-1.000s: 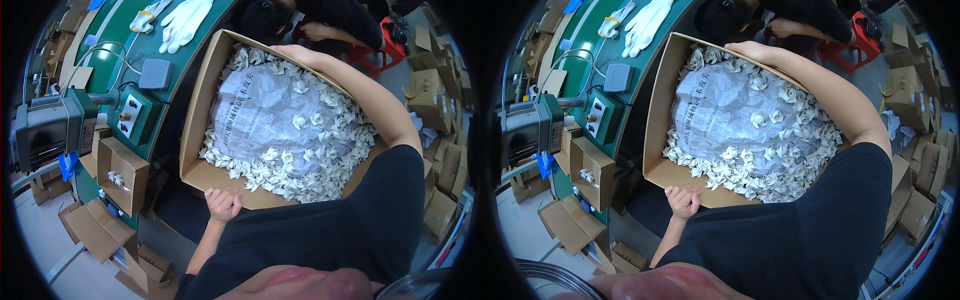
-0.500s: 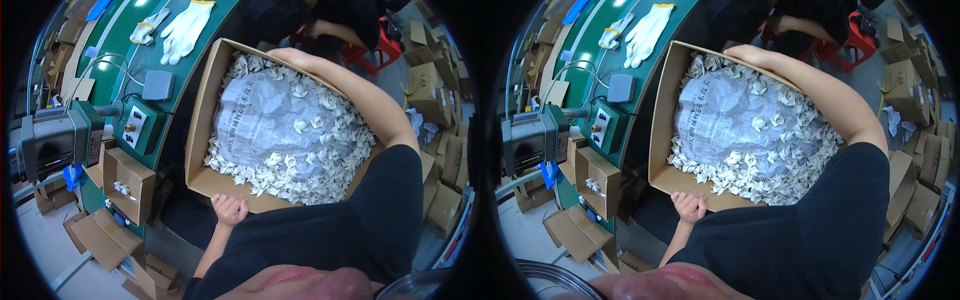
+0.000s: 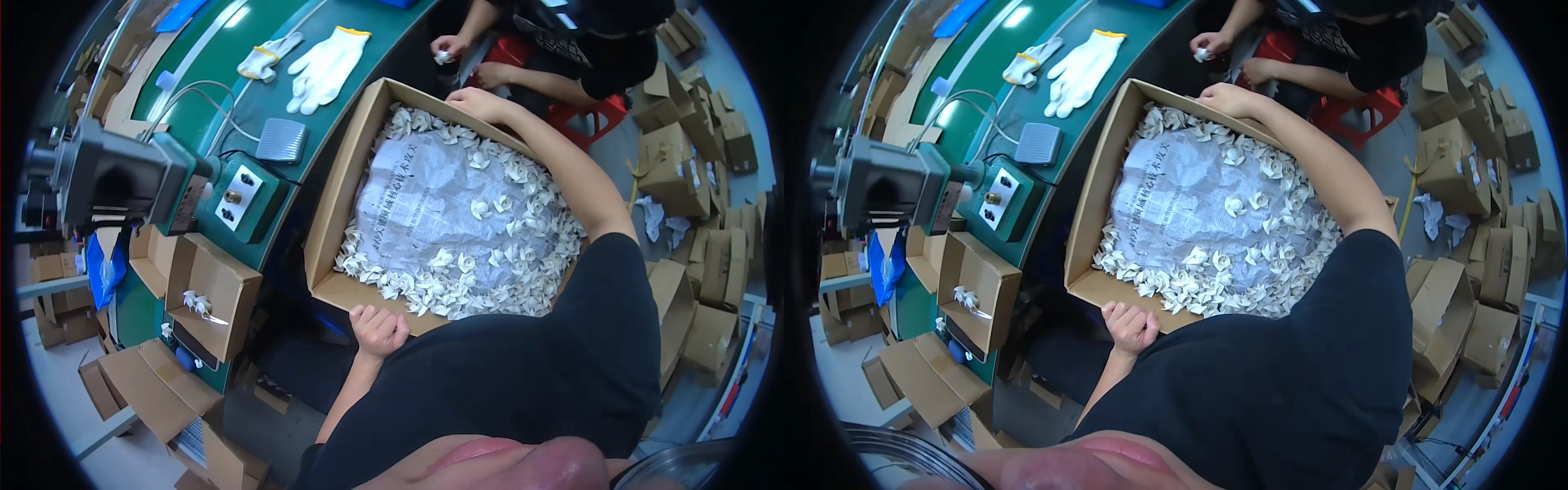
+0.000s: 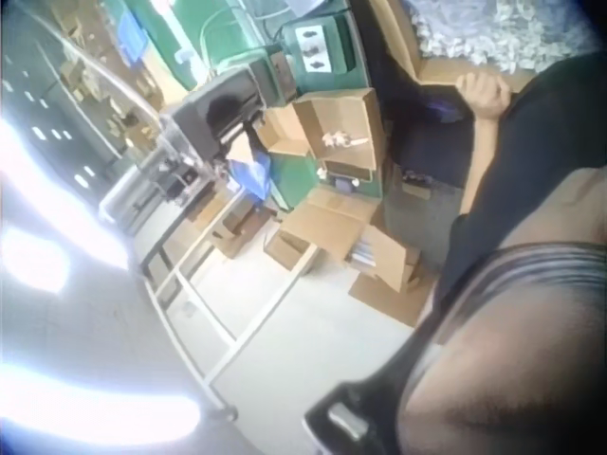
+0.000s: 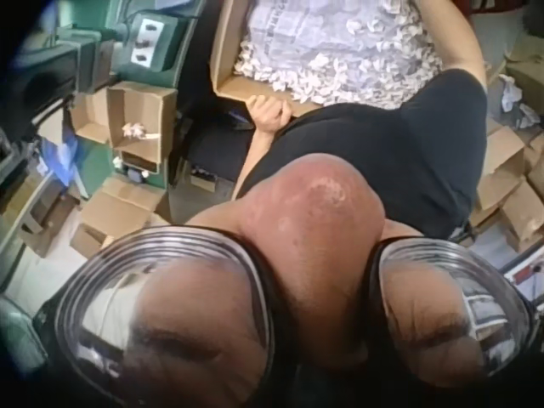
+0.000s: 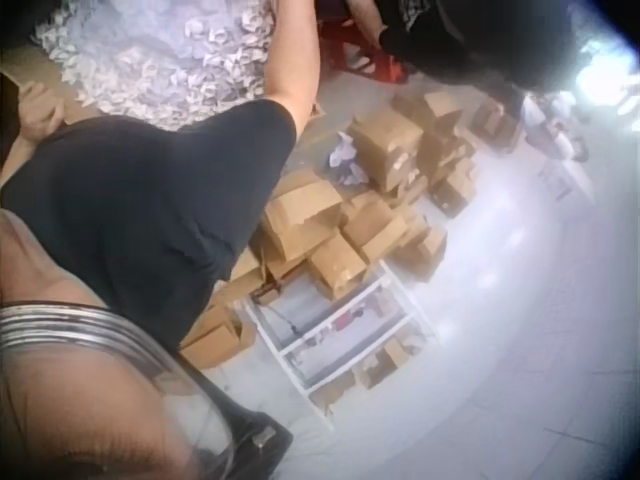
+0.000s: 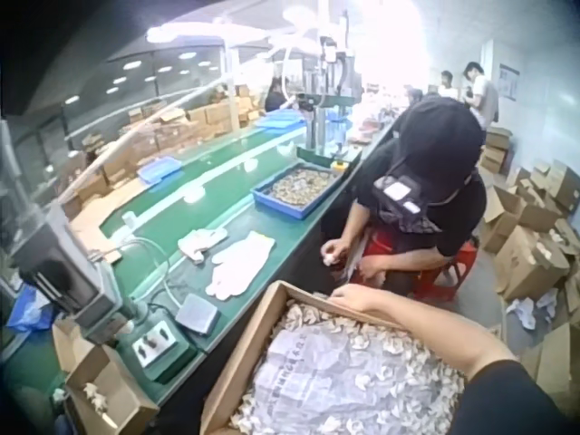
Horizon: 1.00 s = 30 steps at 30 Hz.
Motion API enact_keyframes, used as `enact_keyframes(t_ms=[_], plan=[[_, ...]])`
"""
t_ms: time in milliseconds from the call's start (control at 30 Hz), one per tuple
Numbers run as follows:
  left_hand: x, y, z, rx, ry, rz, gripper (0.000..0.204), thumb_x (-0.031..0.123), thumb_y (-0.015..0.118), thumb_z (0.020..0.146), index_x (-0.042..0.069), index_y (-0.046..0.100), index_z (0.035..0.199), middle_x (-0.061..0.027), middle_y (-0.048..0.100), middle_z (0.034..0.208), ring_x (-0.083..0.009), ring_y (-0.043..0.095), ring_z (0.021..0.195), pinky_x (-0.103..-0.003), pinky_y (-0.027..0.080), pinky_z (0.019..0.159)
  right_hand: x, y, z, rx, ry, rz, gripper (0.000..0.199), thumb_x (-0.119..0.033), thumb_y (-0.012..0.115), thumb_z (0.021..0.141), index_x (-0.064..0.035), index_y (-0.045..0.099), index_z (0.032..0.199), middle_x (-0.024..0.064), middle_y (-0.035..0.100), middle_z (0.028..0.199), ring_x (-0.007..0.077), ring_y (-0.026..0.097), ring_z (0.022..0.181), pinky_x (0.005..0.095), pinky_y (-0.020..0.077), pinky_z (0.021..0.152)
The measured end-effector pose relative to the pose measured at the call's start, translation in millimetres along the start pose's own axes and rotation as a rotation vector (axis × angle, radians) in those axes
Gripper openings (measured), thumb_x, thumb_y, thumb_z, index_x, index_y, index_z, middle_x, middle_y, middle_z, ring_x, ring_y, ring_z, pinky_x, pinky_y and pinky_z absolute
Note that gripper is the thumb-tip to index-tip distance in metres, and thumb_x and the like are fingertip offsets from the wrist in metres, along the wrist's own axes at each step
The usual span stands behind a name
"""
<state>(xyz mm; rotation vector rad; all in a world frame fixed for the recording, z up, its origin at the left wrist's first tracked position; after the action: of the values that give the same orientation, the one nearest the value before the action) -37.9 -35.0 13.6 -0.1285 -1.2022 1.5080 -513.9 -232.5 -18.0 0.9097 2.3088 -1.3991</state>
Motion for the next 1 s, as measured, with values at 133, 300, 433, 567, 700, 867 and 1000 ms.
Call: enact_keyframes(t_ms=[133,300,433,567,700,867,1000], plan=[[7,-10,-2,-0.008,0.054,-0.02,0.025,0.013,0.074,0.074,0.014,0.053,0.059,-0.0005,0.047,0.061,-0.0206,0.046,0.061,-0.036,0.034,0.075,-17,-19,-35,0.166,0.066,0.124,0.053,-0.041,0.061,0.1,0.0002,0.06,0.134,0.0153,0.069,0.118,0.0289,0.07,0.097,0.0381,0.0538,0.093],[9,-20,13,0.02,0.138,-0.081,0.027,0.012,0.073,0.076,0.012,0.052,0.059,-0.0005,0.05,0.062,-0.0216,0.045,0.061,-0.036,0.034,0.074,-41,-35,-88,0.485,0.008,1.232,0.066,-0.053,0.053,0.103,0.0051,0.05,0.134,0.0193,0.063,0.118,0.0325,0.067,0.103,0.0433,0.0544,0.097],[10,-23,23,0.03,0.185,-0.104,0.028,0.013,0.074,0.078,0.012,0.053,0.06,-0.0008,0.049,0.062,-0.0214,0.046,0.062,-0.036,0.035,0.075,-95,-31,-107,0.523,-0.288,1.697,0.068,-0.054,0.047,0.105,0.0077,0.047,0.133,0.0199,0.06,0.117,0.0335,0.065,0.104,0.0466,0.054,0.1],[13,-34,20,0.005,0.212,-0.12,0.026,0.014,0.074,0.08,0.012,0.056,0.062,-0.001,0.05,0.063,-0.021,0.049,0.064,-0.036,0.036,0.076,-86,-10,-100,0.541,-0.245,1.801,0.067,-0.057,0.043,0.104,0.0074,0.051,0.123,0.0177,0.061,0.107,0.0325,0.064,0.099,0.0471,0.0567,0.093],[15,-33,25,-0.017,0.216,-0.116,0.024,0.014,0.074,0.081,0.012,0.058,0.064,-0.0009,0.052,0.064,-0.0209,0.051,0.065,-0.036,0.037,0.077,-78,7,-99,0.555,-0.213,1.882,0.053,-0.047,0.044,0.107,0.0038,0.057,0.113,0.0156,0.062,0.098,0.0273,0.064,0.088,0.0388,0.058,0.08],[18,-34,30,-0.024,0.244,-0.123,0.025,0.015,0.074,0.082,0.013,0.058,0.064,-0.0007,0.053,0.065,-0.0208,0.052,0.067,-0.036,0.038,0.077,-52,39,-100,0.474,-0.239,1.942,0.041,-0.04,0.05,0.105,-0.0009,0.061,0.104,0.0103,0.062,0.088,0.0208,0.06,0.077,0.0326,0.053,0.066],[14,-36,32,-0.001,0.264,-0.123,0.026,0.017,0.075,0.083,0.012,0.058,0.064,-0.0007,0.053,0.066,-0.0208,0.053,0.068,-0.036,0.038,0.078,-55,83,-128,0.449,-0.204,1.723,0.023,-0.029,0.056,0.102,-0.0065,0.062,0.101,0.0046,0.061,0.082,0.0163,0.057,0.069,0.0294,0.0459,0.058]])
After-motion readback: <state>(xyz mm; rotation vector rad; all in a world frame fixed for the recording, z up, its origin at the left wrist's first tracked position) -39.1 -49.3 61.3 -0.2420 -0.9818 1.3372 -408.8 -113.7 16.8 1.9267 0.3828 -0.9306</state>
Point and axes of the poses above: each hand's wrist, its own z-axis towards the middle knuckle, its own y-axis out of the palm, x = y × z, the point moved 5 cm from there along z, towards the middle knuckle
